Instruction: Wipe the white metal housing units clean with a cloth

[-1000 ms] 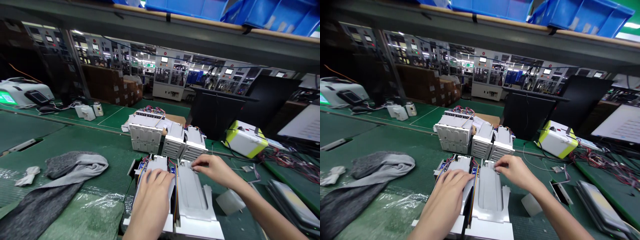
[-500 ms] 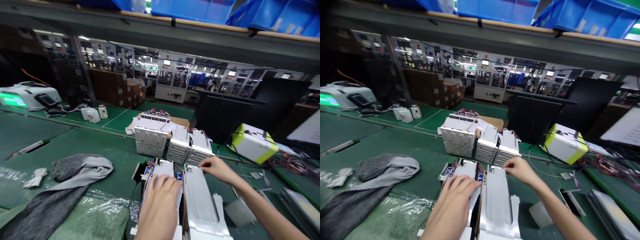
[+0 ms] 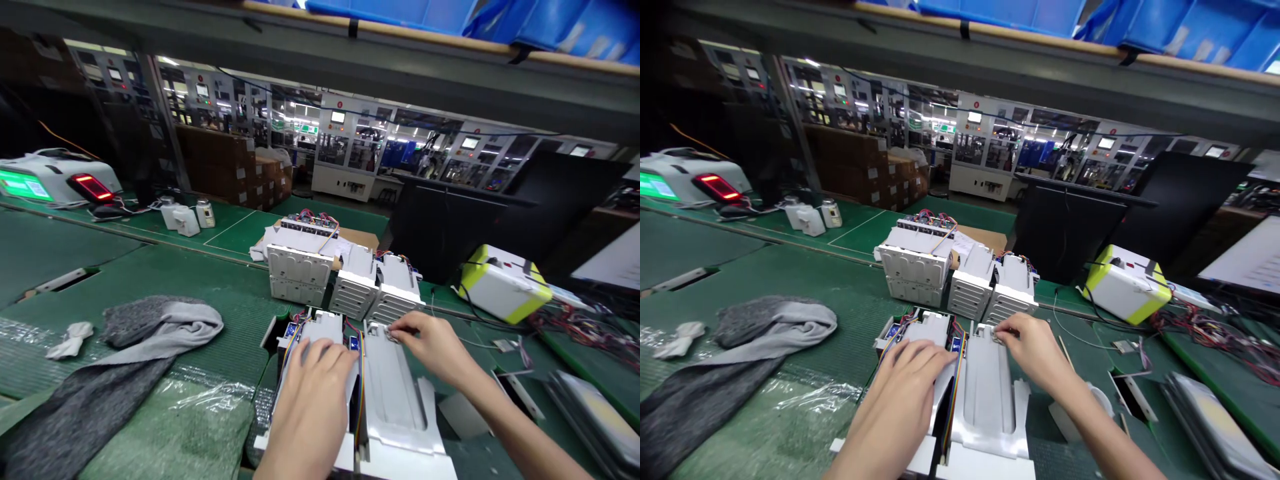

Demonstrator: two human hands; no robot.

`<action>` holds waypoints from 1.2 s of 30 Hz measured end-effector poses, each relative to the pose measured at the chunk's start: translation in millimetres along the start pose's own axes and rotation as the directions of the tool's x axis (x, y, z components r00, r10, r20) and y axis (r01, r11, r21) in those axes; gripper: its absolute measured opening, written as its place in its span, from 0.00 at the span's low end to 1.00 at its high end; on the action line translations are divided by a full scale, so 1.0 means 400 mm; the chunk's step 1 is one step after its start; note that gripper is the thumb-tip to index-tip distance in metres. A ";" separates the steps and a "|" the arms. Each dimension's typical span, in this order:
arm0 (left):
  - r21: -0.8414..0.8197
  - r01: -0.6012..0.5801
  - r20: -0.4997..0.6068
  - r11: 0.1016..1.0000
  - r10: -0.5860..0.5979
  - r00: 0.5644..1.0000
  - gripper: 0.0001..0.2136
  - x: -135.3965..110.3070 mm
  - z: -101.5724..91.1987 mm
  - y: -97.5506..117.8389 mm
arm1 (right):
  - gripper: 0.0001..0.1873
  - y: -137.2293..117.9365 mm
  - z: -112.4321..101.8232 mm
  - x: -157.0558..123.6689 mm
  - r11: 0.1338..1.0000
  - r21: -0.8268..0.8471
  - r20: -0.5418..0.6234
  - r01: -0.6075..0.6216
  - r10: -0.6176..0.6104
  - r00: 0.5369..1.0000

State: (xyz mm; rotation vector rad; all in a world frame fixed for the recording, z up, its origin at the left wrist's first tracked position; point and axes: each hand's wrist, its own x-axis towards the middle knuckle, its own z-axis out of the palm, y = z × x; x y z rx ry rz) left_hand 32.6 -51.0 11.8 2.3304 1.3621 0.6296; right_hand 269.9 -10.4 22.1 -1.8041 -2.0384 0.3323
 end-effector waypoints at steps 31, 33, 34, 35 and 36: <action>0.040 -0.023 -0.016 0.999 0.023 1.000 0.24 -0.009 0.003 0.001 | 0.13 0.030 -0.038 0.043 0.992 -0.125 -0.038 0.024 -0.030 0.999; 0.035 -0.018 -0.010 0.999 0.019 1.000 0.24 -0.008 0.003 0.001 | 0.12 0.037 -0.055 0.038 0.996 -0.092 -0.079 -0.007 0.000 0.997; 0.030 -0.021 -0.011 0.999 0.021 1.000 0.24 -0.007 0.003 0.001 | 0.13 0.036 -0.059 0.031 0.997 -0.073 -0.086 -0.011 0.004 0.996; 0.026 -0.025 -0.014 0.999 0.026 1.000 0.24 -0.007 0.003 0.001 | 0.13 0.033 -0.061 0.024 0.998 -0.057 -0.081 -0.002 -0.002 0.997; 0.022 -0.028 -0.016 0.999 0.028 0.999 0.24 -0.007 0.003 0.002 | 0.12 0.029 -0.059 0.017 0.999 -0.044 -0.065 0.014 -0.017 0.998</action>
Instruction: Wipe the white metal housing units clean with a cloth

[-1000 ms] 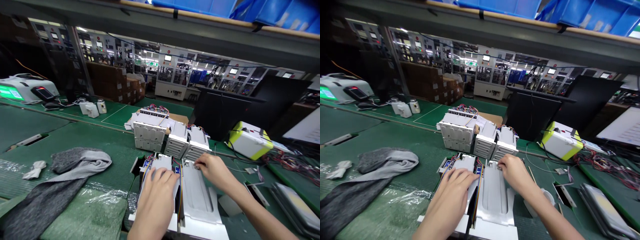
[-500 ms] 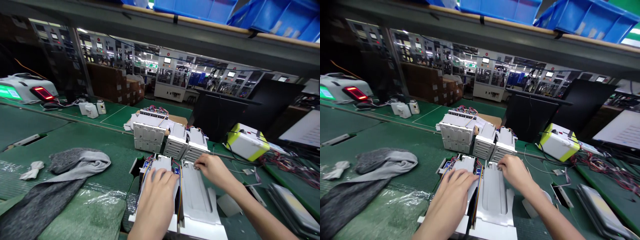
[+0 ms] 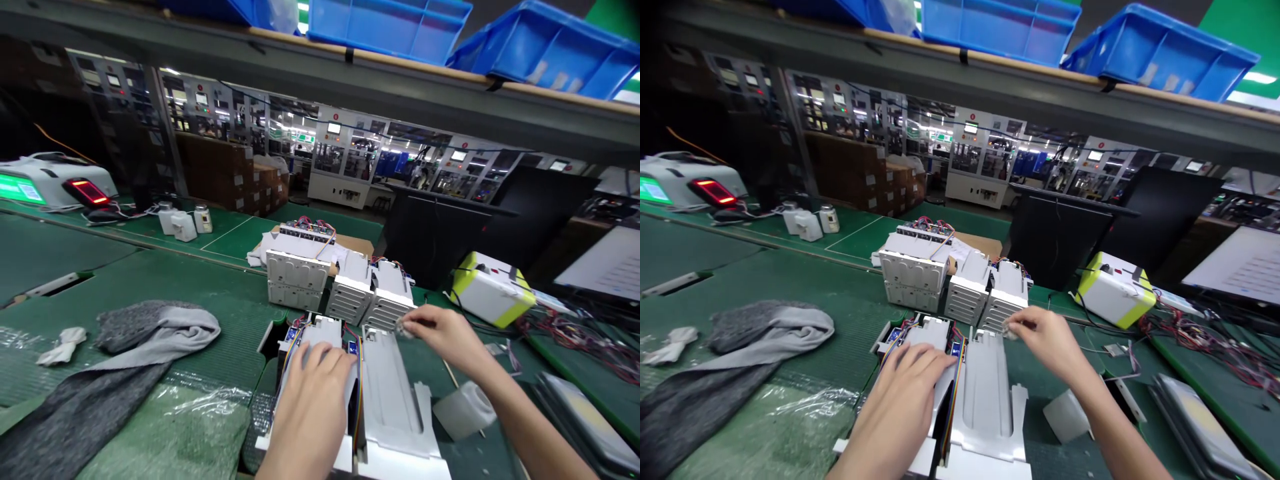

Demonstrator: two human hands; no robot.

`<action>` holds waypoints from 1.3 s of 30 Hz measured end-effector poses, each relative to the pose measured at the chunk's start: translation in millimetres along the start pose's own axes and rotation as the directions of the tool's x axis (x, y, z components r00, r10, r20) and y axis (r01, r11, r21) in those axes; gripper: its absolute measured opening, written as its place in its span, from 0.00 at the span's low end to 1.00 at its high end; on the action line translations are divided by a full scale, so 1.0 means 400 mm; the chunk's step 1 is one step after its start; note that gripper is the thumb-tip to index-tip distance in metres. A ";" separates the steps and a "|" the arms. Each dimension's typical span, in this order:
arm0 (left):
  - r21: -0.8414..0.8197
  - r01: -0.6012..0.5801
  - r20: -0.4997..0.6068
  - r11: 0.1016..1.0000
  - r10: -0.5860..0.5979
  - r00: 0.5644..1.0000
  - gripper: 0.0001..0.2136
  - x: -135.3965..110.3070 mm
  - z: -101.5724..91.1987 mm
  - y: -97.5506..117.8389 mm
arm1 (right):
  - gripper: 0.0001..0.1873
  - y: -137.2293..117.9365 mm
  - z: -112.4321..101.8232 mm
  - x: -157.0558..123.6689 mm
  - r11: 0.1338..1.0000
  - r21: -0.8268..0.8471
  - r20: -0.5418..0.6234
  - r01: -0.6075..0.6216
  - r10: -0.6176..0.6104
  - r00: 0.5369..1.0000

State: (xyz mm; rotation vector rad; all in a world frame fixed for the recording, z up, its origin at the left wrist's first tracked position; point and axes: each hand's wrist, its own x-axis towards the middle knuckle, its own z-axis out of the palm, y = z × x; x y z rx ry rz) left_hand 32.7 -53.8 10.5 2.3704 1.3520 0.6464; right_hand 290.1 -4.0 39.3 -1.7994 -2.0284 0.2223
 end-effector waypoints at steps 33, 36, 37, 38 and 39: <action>0.019 0.018 0.038 1.000 -0.018 0.999 0.25 0.003 -0.006 0.000 | 0.08 -0.027 0.028 -0.093 0.997 0.070 -0.110 0.012 -0.004 0.994; 0.024 0.005 0.032 1.000 -0.006 0.999 0.25 0.004 -0.007 0.000 | 0.07 -0.025 0.036 -0.098 0.998 0.062 -0.095 0.019 -0.014 0.995; 0.027 0.006 0.033 1.000 -0.007 0.999 0.25 0.005 -0.008 0.001 | 0.07 -0.019 0.044 -0.085 0.998 0.057 -0.089 0.016 -0.011 0.996; 0.030 0.010 0.036 0.999 -0.011 0.999 0.25 0.005 -0.009 0.002 | 0.07 -0.010 0.052 -0.066 0.999 0.048 -0.098 0.002 0.003 0.995; 0.031 0.018 0.042 0.999 -0.019 0.999 0.25 0.005 -0.011 0.004 | 0.06 0.001 0.058 -0.045 0.999 0.040 -0.115 -0.017 0.022 0.993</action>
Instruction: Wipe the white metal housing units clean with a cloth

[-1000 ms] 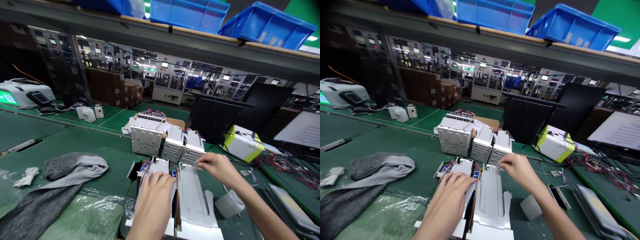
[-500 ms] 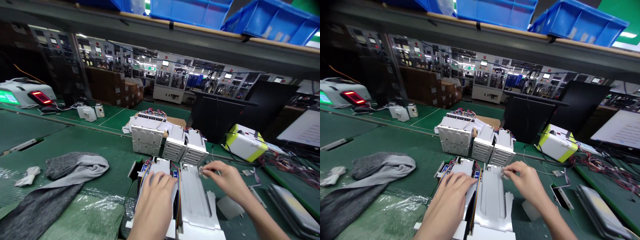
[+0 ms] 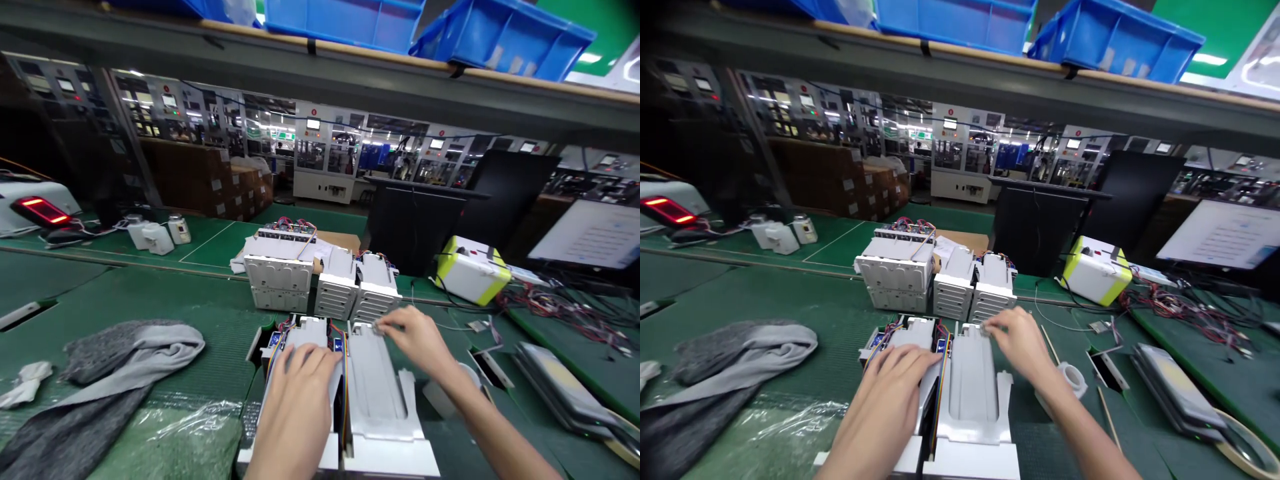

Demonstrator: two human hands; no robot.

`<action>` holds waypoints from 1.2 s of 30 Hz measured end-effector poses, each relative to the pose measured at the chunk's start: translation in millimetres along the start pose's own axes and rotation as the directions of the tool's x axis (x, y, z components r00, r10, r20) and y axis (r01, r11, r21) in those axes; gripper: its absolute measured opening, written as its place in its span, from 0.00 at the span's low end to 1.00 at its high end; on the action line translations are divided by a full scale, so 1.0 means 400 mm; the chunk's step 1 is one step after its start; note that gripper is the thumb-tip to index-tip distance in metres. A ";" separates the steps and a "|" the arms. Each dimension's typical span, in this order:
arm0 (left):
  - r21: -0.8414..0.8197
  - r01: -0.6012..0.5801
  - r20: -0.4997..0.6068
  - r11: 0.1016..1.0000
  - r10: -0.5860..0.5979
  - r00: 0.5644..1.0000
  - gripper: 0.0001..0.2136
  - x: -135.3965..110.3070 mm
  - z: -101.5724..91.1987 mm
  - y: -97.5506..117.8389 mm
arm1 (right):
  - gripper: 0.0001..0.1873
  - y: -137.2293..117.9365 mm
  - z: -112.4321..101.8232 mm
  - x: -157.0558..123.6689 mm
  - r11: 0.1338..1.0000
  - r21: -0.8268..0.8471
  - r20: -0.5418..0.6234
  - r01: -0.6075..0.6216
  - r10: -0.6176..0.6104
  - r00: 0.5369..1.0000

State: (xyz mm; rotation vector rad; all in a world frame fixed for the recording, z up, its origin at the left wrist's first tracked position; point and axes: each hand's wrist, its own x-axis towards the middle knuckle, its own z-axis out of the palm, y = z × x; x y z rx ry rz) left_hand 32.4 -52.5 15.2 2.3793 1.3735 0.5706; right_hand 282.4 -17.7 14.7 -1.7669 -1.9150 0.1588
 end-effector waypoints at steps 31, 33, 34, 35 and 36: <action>0.005 0.021 -0.031 1.000 -0.021 0.999 0.25 -0.004 -0.015 0.020 | 0.06 -0.039 -0.041 0.062 0.986 -0.075 0.094 0.151 -0.144 0.985; 0.006 0.021 -0.035 1.000 -0.021 0.999 0.24 -0.006 -0.014 0.019 | 0.05 -0.035 -0.045 0.060 0.982 -0.076 0.131 0.170 -0.159 0.978; 0.008 0.021 -0.037 1.000 -0.021 0.999 0.25 -0.006 -0.014 0.019 | 0.05 -0.031 -0.048 0.058 0.982 -0.090 0.129 0.164 -0.152 0.980; 0.009 0.023 -0.039 1.000 -0.022 0.999 0.25 -0.006 -0.013 0.019 | 0.06 -0.027 -0.051 0.056 0.983 -0.107 0.113 0.149 -0.137 0.984; 0.009 0.023 -0.039 1.000 -0.023 0.999 0.25 -0.006 -0.012 0.018 | 0.07 -0.023 -0.054 0.054 0.984 -0.122 0.090 0.131 -0.120 0.989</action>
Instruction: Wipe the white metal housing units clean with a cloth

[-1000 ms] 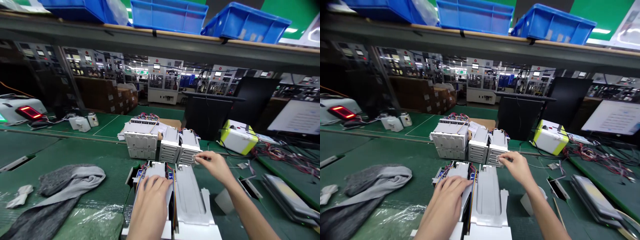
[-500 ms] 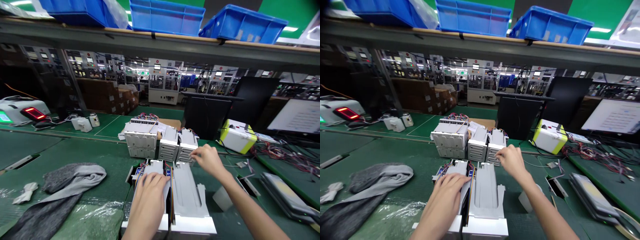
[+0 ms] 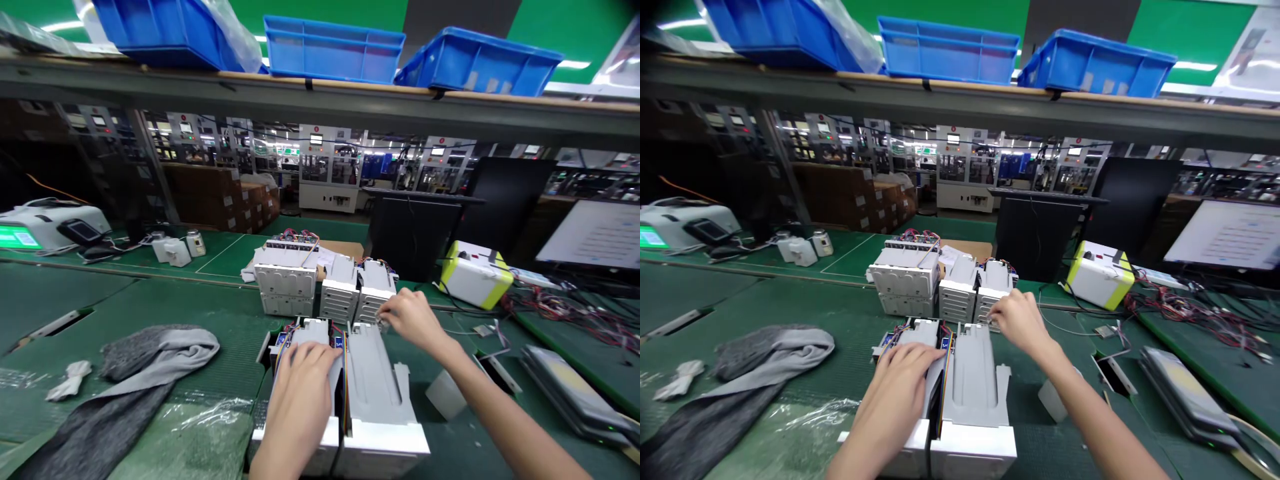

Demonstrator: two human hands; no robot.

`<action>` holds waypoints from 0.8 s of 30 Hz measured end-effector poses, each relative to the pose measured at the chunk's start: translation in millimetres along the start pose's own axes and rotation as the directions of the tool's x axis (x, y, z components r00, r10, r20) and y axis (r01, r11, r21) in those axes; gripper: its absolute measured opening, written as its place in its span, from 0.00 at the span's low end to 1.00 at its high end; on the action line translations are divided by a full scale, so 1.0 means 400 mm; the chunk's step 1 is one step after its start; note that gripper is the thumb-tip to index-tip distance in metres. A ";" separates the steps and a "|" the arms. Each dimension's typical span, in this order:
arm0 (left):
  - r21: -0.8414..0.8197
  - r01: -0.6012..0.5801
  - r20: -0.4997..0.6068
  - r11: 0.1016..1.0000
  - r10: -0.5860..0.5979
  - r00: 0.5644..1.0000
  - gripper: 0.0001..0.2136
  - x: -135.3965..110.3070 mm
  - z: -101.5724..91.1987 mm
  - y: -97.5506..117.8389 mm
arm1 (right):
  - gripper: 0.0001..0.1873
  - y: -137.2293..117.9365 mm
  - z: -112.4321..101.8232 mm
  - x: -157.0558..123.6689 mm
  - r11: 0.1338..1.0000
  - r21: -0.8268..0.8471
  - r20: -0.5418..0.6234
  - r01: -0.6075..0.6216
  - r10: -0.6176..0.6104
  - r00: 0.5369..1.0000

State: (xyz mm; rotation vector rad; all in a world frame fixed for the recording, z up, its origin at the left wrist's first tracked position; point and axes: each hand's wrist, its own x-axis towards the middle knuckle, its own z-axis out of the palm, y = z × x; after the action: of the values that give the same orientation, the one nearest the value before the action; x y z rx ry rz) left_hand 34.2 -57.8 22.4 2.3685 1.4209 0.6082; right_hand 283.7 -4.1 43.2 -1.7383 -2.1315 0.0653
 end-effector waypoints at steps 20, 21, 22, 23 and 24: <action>0.027 -0.034 0.027 0.999 0.033 0.999 0.25 0.004 0.001 0.000 | 0.07 -0.042 -0.081 -0.262 0.989 0.039 0.057 0.145 -0.147 0.987; 0.033 -0.031 0.029 0.999 0.030 0.999 0.25 0.004 0.000 0.000 | 0.07 -0.045 -0.079 -0.255 0.983 0.035 0.069 0.182 -0.184 0.980; 0.039 -0.028 0.033 0.999 0.026 0.999 0.25 0.005 0.000 0.000 | 0.07 -0.049 -0.077 -0.244 0.974 0.035 0.099 0.225 -0.227 0.969; 0.042 -0.025 0.038 0.999 0.024 0.999 0.25 0.005 0.000 -0.001 | 0.07 -0.054 -0.075 -0.231 0.963 0.039 0.138 0.267 -0.270 0.953; 0.045 -0.024 0.042 0.999 0.022 0.999 0.25 0.005 0.000 -0.002 | 0.07 -0.061 -0.073 -0.218 0.952 0.046 0.178 0.303 -0.306 0.935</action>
State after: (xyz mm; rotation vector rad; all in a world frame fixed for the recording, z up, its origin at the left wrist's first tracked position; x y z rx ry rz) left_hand 34.7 -55.6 22.3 2.4212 1.4056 0.5346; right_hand 284.0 -98.7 53.8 -1.4182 -2.5023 0.1639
